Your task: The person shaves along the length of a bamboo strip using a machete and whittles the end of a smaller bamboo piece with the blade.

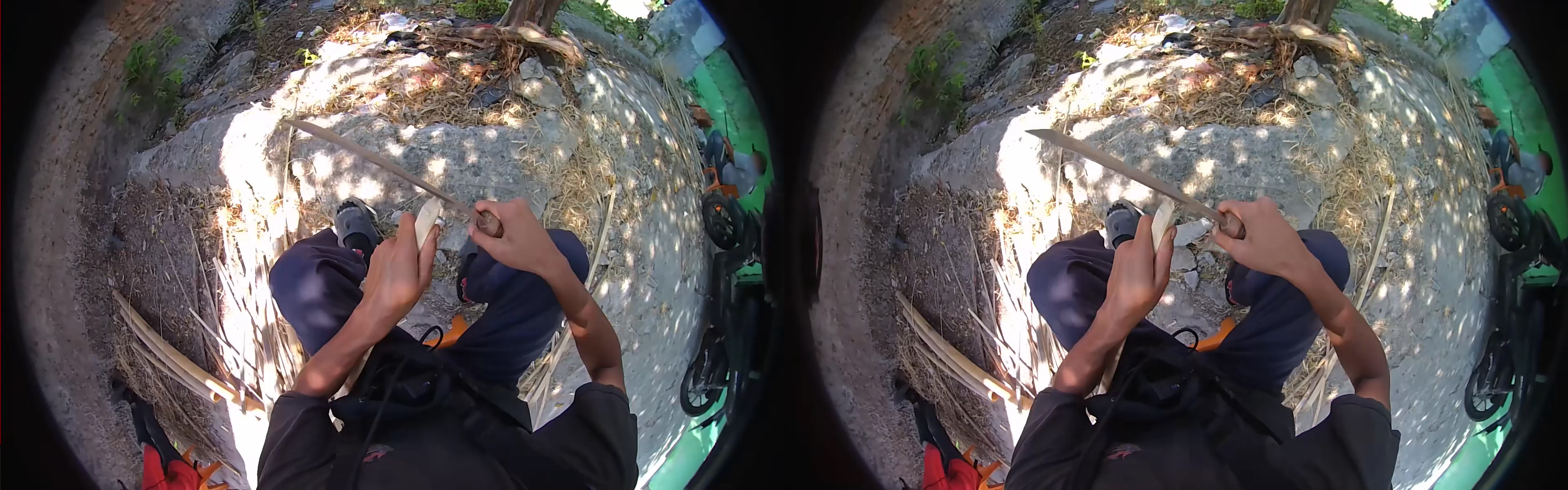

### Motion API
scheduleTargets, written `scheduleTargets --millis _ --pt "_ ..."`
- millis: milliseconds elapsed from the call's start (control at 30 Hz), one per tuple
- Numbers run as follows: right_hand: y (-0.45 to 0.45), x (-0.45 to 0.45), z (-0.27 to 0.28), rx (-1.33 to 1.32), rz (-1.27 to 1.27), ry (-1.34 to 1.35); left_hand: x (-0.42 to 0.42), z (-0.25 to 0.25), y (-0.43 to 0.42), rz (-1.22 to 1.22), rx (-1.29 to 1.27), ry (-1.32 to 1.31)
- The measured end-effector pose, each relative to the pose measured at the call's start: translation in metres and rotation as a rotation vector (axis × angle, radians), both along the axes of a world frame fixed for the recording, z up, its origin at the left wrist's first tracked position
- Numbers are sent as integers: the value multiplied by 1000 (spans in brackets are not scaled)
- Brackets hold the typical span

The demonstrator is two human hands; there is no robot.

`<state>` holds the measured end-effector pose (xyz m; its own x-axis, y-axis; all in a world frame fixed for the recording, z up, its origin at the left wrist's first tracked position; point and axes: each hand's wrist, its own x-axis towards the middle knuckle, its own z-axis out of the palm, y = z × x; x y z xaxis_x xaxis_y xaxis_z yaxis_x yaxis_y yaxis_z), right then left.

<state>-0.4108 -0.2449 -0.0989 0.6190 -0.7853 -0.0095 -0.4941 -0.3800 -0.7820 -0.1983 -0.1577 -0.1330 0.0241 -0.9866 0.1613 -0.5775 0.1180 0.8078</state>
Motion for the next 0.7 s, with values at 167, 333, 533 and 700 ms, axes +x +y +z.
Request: scheduleTargets --millis 167,333,533,700 --pt "-4 -2 -7 28 -106 28 14 10 -6 -168 222 404" --pt "3 0 7 59 -87 -53 20 16 -6 -238 523 928" --pt "4 -1 4 242 -42 -213 23 19 -11 -338 582 1028" --pt "6 -1 7 305 6 -237 22 16 -15 -382 635 1186"
